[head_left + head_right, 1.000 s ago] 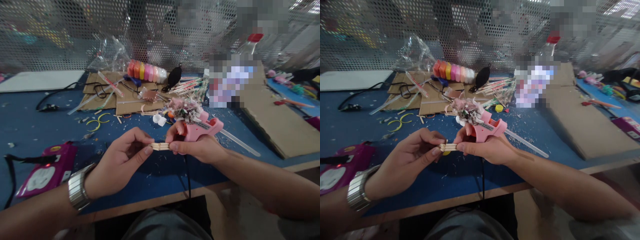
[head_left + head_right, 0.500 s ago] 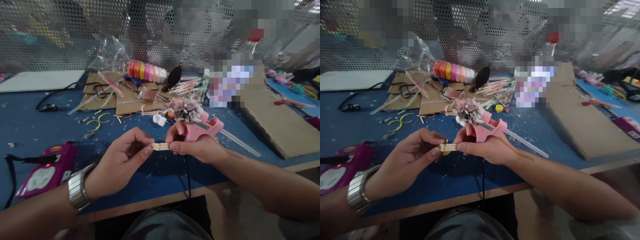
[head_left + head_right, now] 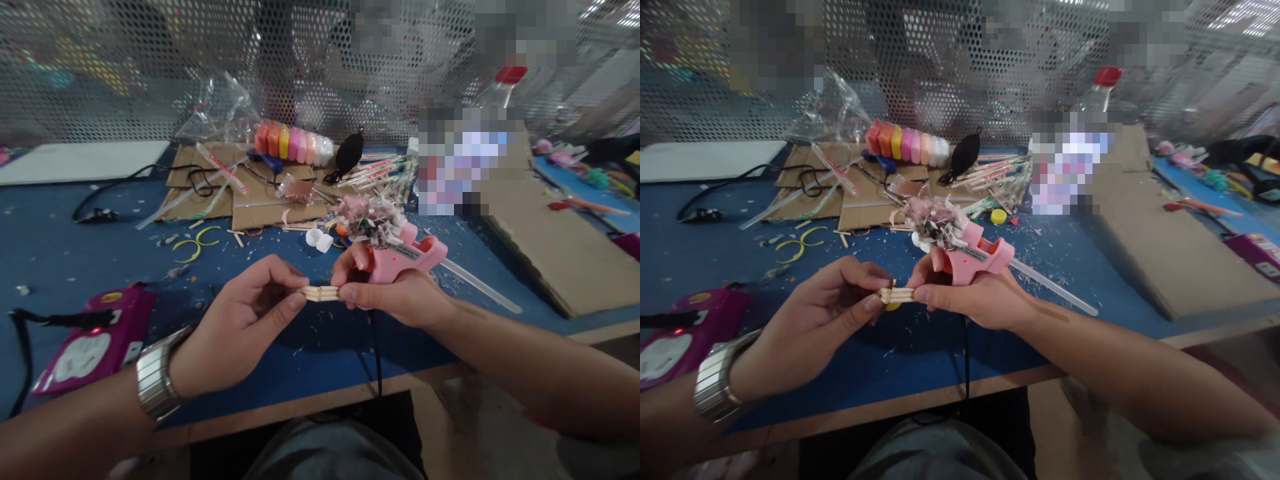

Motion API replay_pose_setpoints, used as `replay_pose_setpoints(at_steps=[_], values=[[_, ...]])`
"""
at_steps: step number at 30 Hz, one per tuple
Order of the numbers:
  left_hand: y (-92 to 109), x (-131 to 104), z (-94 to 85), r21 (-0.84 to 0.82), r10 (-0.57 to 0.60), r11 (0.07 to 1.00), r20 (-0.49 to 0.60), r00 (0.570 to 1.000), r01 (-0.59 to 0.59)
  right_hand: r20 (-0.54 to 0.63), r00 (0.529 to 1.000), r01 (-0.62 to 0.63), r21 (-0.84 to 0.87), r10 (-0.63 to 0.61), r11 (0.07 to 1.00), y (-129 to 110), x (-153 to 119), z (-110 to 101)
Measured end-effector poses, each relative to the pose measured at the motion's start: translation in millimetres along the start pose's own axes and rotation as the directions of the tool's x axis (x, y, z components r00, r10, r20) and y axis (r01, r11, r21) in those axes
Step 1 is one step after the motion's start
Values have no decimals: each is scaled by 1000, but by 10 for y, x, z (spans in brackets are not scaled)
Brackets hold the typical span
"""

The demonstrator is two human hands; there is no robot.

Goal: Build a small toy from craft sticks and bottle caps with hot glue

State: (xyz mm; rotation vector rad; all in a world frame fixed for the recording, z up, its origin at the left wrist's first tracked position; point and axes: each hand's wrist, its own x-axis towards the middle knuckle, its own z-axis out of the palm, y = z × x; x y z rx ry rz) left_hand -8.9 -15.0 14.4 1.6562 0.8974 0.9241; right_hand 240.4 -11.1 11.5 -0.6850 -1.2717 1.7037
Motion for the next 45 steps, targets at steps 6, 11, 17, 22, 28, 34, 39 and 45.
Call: replay_pose_setpoints(at_steps=[6,11,17,22,28,34,39,45], values=[[-14,-5,3,-1,-5,1000,0,1000,5,8,1000,12,3,-12,1000,1,-6,-5],[-10,-5,4,-6,1,1000,-2,1000,-1,12,1000,9,17,-9,1000,5,-5,-4],[-13,-19,-3,-7,2,1000,3,1000,-2,13,1000,6,29,-6,1000,3,-5,-2],[-4,-16,-2,1,10,1000,2,1000,-10,21,1000,13,10,-14,1000,8,-2,-13],[-3,-9,0,8,12,1000,5,1000,-12,13,1000,16,13,-16,1000,9,-2,-6],[-10,-9,-3,14,14,1000,3,1000,-14,10,1000,8,9,-8,1000,11,-5,-1],[-18,-5,-9,15,20,1000,11,1000,-21,24,1000,19,17,-19,1000,10,-9,-12],[1,-6,-14,2,-31,1000,43,999,31,9,1000,11,14,-11,1000,2,3,-21]])
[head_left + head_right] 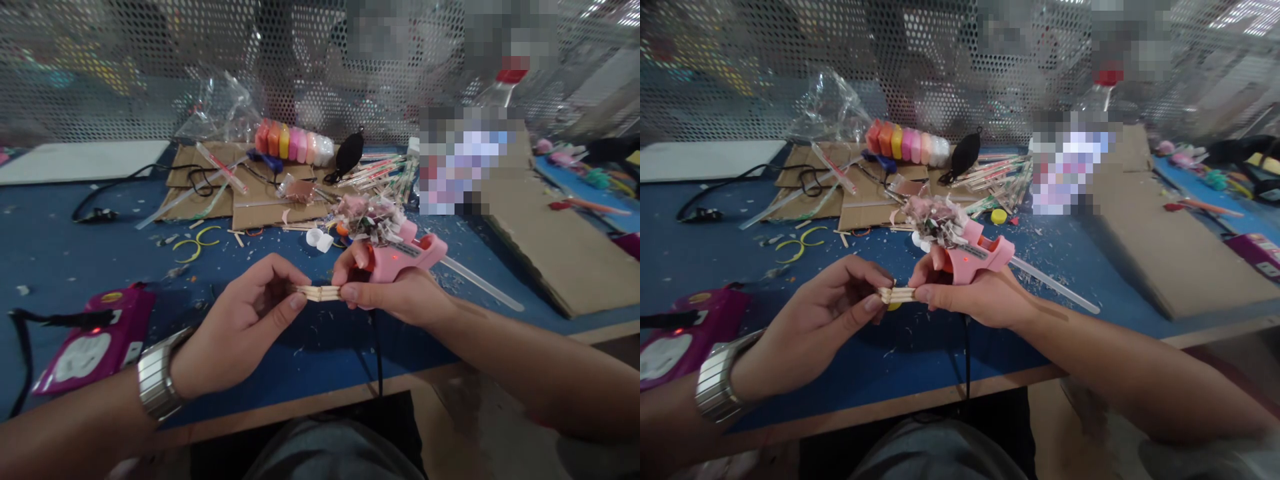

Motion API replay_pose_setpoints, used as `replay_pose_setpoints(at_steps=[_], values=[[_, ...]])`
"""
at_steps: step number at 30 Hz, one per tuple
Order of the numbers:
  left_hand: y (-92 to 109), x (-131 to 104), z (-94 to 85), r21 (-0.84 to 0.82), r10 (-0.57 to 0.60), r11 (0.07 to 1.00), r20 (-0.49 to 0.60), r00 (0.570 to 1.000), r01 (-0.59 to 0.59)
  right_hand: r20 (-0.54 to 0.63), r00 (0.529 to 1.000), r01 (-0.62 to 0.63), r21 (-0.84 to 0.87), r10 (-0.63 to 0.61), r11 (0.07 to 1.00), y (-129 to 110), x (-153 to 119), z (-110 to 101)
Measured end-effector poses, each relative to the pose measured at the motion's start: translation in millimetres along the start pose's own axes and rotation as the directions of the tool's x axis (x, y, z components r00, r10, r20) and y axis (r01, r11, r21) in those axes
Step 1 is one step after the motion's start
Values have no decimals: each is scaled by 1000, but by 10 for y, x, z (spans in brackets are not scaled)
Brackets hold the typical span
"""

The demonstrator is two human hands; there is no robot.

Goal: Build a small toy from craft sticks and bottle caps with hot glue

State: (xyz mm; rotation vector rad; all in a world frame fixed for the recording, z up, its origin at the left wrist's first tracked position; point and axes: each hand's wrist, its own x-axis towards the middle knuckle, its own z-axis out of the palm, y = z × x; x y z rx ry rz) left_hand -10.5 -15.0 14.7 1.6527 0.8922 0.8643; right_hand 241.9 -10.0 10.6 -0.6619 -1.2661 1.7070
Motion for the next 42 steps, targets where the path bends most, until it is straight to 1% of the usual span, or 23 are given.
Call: replay_pose_setpoints(at_steps=[5,10,13,17,19,23,28,34,40,42], values=[[17,-3,1,1,-23,1000,26,999,23,-6,1000,-2,7,2,1000,12,0,-7],[30,-20,2,-7,-38,999,40,998,39,-16,999,-29,2,29,1000,0,-14,-9],[33,-18,5,11,-32,999,42,999,32,-13,1000,-26,-10,26,1000,15,-16,-26],[27,-11,10,68,16,998,39,999,-18,-40,999,-17,-64,14,998,57,-16,-67],[22,-13,7,94,34,995,50,998,-39,-51,999,14,-124,-20,992,65,-13,-81],[14,-23,-9,139,76,986,98,992,-89,-30,994,96,-223,-106,970,52,-3,-89],[18,-21,-17,198,145,964,164,976,-176,-79,994,49,-268,-72,962,54,-9,-90],[52,-7,-14,278,204,927,186,961,-250,-8,996,81,-274,-86,958,55,-8,-86],[33,-34,-21,378,230,882,174,958,-281,19,998,56,-348,-53,936,-9,-40,-37],[33,-40,-14,398,240,869,179,954,-294,37,997,74,-359,-65,930,-18,-47,-15]])
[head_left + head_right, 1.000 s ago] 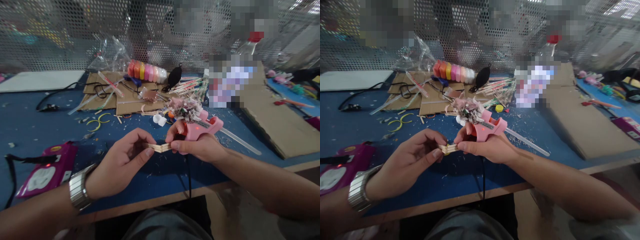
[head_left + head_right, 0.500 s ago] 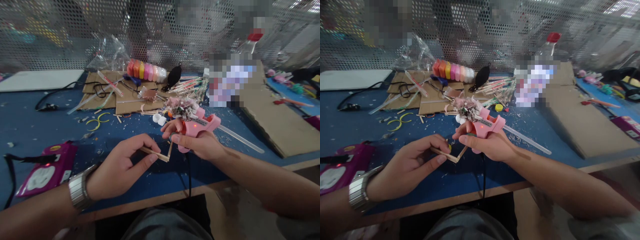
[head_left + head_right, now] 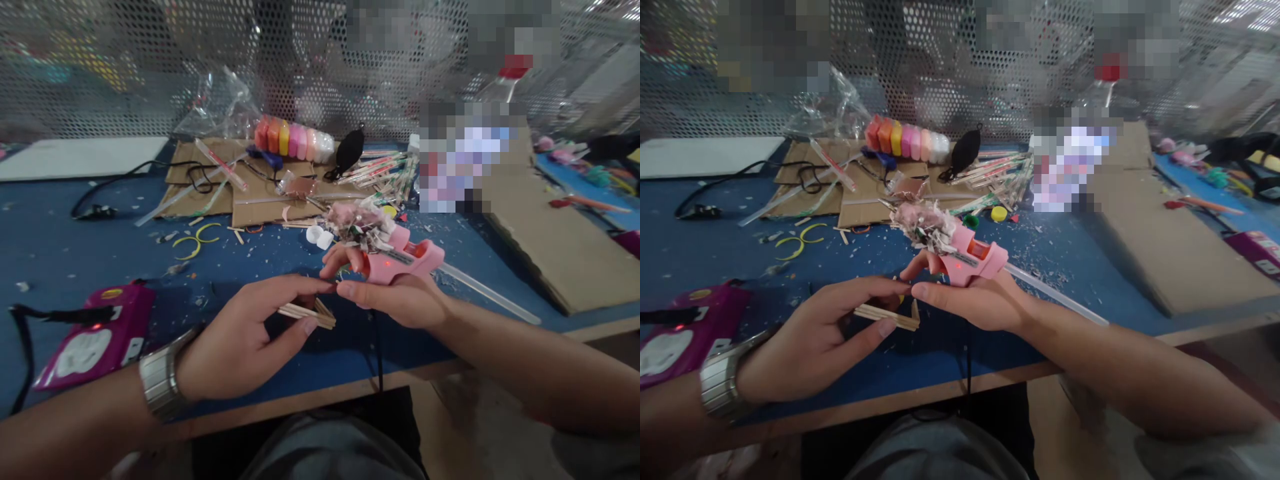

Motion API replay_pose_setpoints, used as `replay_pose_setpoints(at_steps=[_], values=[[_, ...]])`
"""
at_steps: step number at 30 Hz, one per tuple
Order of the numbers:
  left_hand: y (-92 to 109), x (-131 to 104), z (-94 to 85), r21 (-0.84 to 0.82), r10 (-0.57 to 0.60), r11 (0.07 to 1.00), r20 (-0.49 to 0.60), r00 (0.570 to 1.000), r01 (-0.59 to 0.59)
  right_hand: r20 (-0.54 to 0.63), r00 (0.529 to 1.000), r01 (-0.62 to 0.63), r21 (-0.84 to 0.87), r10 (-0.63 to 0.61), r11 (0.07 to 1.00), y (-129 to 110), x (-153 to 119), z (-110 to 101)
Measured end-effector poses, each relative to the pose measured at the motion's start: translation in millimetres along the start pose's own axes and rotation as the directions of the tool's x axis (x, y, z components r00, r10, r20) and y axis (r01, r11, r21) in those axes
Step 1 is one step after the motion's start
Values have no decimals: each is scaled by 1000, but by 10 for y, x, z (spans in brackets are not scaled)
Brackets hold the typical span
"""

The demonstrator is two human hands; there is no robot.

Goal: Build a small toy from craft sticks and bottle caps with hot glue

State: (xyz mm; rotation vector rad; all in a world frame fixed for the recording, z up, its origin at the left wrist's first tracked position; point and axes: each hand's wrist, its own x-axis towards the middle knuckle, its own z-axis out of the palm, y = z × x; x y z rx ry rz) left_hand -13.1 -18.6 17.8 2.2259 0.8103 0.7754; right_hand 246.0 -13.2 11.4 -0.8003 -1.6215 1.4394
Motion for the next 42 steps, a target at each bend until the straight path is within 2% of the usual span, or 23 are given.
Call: replay_pose_setpoints(at_steps=[7,13,17,19,25,32,38,42], values=[[36,7,36,-21,37,999,25,999,-37,36,999,7,18,-8,1000,-4,4,58],[56,8,70,4,78,997,85,993,-79,-23,999,-39,-87,37,995,23,-7,154],[47,3,87,20,98,995,101,990,-100,51,998,-44,-51,47,998,49,17,204],[37,0,90,13,98,995,108,989,-100,50,999,-14,-48,16,999,37,18,195],[22,-19,87,16,91,996,115,989,-93,8,999,42,-89,-41,995,-35,-33,151],[12,-49,72,60,132,989,58,990,-136,-52,996,67,-73,-71,995,-19,-50,131],[25,-45,53,55,184,981,28,983,-185,-237,971,-22,-33,13,999,19,-49,80],[27,-27,47,39,209,977,18,978,-209,-230,973,-22,53,33,998,16,-41,81]])
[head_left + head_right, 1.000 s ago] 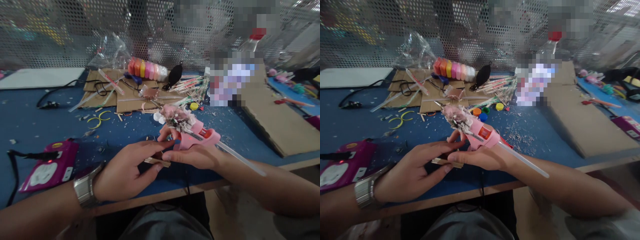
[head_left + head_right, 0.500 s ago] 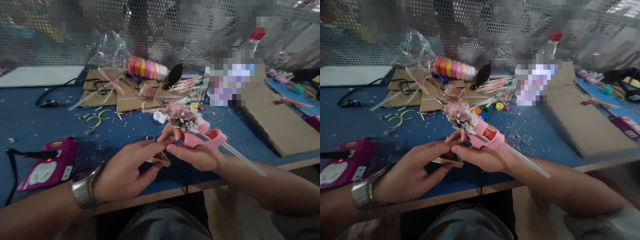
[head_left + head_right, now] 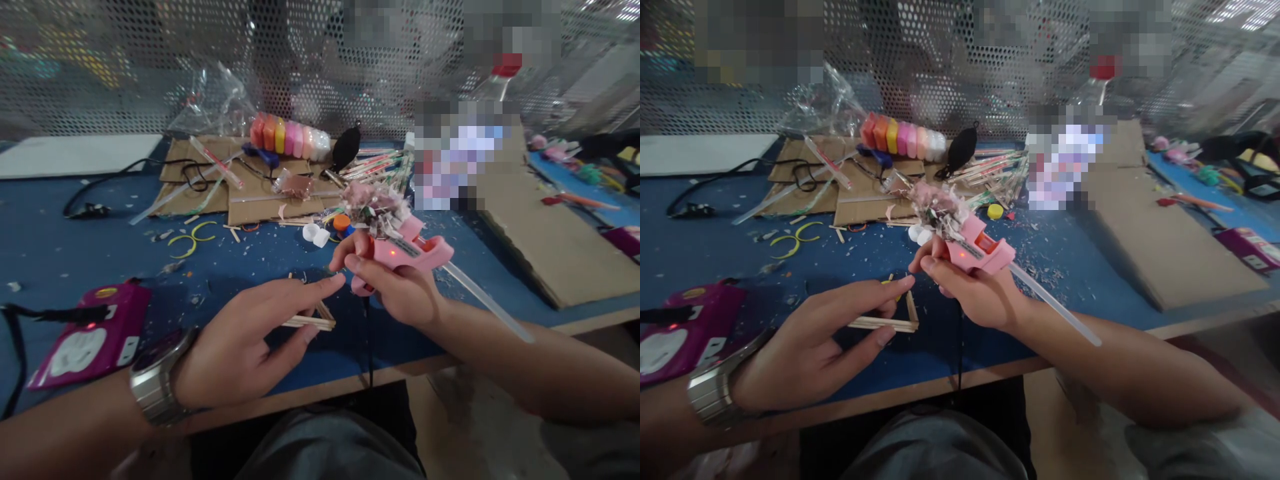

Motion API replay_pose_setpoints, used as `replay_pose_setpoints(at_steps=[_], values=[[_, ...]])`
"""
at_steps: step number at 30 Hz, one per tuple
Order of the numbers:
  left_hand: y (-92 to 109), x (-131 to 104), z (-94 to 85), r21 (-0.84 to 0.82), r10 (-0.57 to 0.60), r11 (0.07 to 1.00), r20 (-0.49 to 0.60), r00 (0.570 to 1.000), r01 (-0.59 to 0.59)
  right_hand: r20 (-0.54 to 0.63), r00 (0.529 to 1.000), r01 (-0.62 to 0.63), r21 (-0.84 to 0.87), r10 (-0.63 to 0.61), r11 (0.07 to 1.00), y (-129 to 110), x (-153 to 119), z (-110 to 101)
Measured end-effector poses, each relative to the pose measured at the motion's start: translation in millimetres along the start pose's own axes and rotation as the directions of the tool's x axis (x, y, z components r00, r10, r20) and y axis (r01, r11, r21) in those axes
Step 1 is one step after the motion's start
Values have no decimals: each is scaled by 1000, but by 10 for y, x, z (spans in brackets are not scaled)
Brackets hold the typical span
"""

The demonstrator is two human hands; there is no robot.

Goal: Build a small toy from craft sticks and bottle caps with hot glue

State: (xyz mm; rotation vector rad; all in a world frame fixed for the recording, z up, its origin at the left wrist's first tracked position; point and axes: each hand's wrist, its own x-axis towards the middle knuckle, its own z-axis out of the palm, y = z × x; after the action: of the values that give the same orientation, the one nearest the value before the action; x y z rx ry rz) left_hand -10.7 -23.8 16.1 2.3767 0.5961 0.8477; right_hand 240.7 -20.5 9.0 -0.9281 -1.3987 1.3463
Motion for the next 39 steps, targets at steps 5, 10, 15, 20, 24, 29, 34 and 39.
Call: replay_pose_setpoints(at_steps=[5,10,15,20,24,29,34,39], values=[[-14,-14,-4,15,-5,1000,-3,1000,5,57,998,1,46,-4,999,-39,11,17],[3,-38,-1,27,-61,998,-36,997,62,-1,1000,-27,115,28,993,-16,45,15],[21,-36,-19,83,-95,991,-146,985,108,9,1000,-5,187,3,982,45,76,-4],[10,-41,-34,138,-131,977,-195,972,160,34,999,-3,201,-4,980,75,73,-14],[-2,-50,-17,120,-120,982,-196,973,145,32,999,-12,237,5,972,80,79,-6],[-21,-59,0,99,-112,986,-208,972,135,52,998,-48,235,37,971,75,74,-11],[-36,-54,1,110,-116,984,-212,970,141,87,996,-46,181,30,982,27,44,-24],[-26,-46,-9,112,-99,986,-219,971,126,161,987,-4,19,1,1000,14,22,-65]])
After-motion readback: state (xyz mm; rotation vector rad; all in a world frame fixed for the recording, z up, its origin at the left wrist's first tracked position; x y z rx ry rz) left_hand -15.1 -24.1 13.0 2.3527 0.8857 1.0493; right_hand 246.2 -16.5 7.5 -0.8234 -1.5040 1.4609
